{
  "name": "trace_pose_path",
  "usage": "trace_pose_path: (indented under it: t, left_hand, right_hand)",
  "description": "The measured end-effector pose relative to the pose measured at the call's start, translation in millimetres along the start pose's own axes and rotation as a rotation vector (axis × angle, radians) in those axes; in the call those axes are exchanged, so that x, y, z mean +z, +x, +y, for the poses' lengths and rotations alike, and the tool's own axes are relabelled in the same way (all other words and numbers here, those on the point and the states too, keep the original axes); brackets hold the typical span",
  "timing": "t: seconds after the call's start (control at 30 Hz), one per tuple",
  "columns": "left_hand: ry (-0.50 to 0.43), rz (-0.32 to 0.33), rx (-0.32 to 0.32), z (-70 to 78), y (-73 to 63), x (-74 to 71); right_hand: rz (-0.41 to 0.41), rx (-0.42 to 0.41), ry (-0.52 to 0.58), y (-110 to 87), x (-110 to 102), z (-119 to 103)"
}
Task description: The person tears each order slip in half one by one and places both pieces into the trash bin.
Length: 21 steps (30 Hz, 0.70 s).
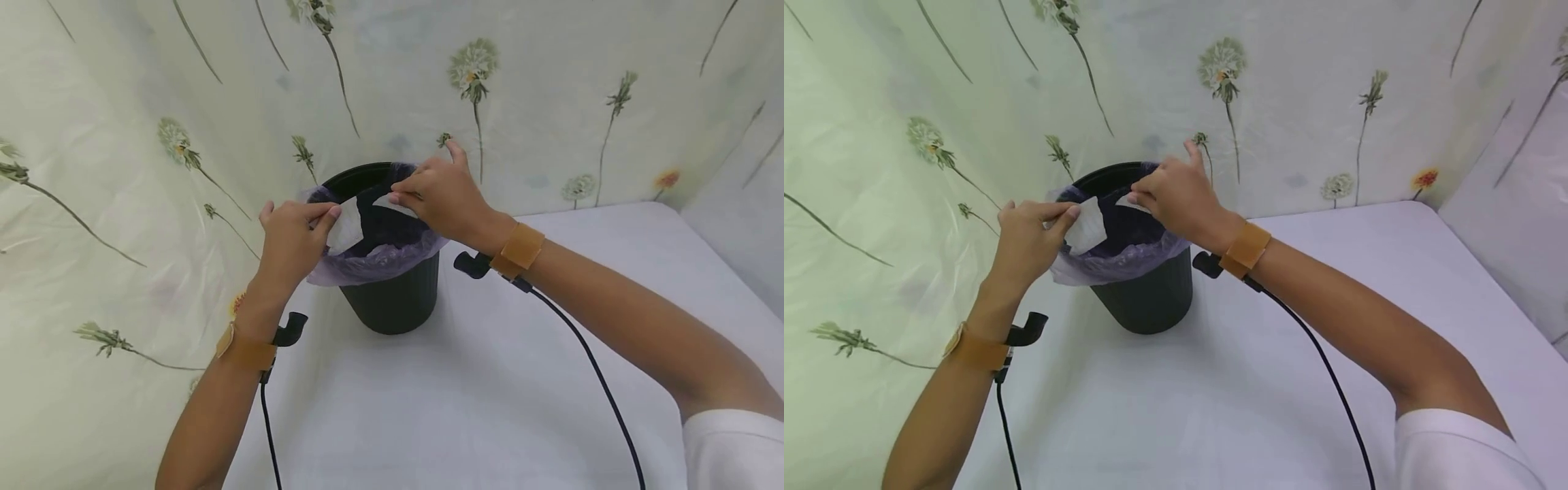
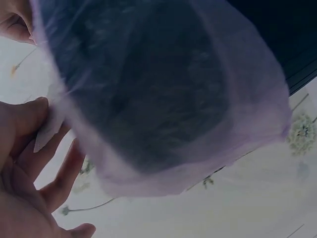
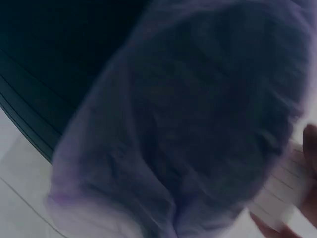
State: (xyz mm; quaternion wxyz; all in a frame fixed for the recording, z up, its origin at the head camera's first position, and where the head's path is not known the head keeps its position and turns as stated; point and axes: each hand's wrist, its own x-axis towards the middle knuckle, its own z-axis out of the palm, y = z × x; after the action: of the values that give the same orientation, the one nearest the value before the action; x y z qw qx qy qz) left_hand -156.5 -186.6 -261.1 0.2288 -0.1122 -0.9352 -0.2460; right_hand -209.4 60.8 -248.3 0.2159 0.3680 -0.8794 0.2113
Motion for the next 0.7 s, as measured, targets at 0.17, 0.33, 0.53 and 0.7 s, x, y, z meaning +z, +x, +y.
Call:
trace_pose_path:
  t: [0.17,0.33,0.53,0.7]
  left_hand:
    - [0.038,-0.144,-0.037,-1.6,8.4,11.8]
    - [0.065,-0.275,-0.065,0.4,9.2,11.5]
    - [0.052,-0.256,-0.035,-2.1,2.3,4.4]
    - [0.008,-0.126,-0.024,-10.3,-19.3,-18.1]
  right_hand:
    - [-0.228,0.092,0.036,3.5,7,6]
    - [-0.298,0.138,0.029,-0.3,7,14]
    - [-0.301,0.155,0.03,-11.3,4,19]
    - [-0.22,0.166,0.031,-36.4,-13,25]
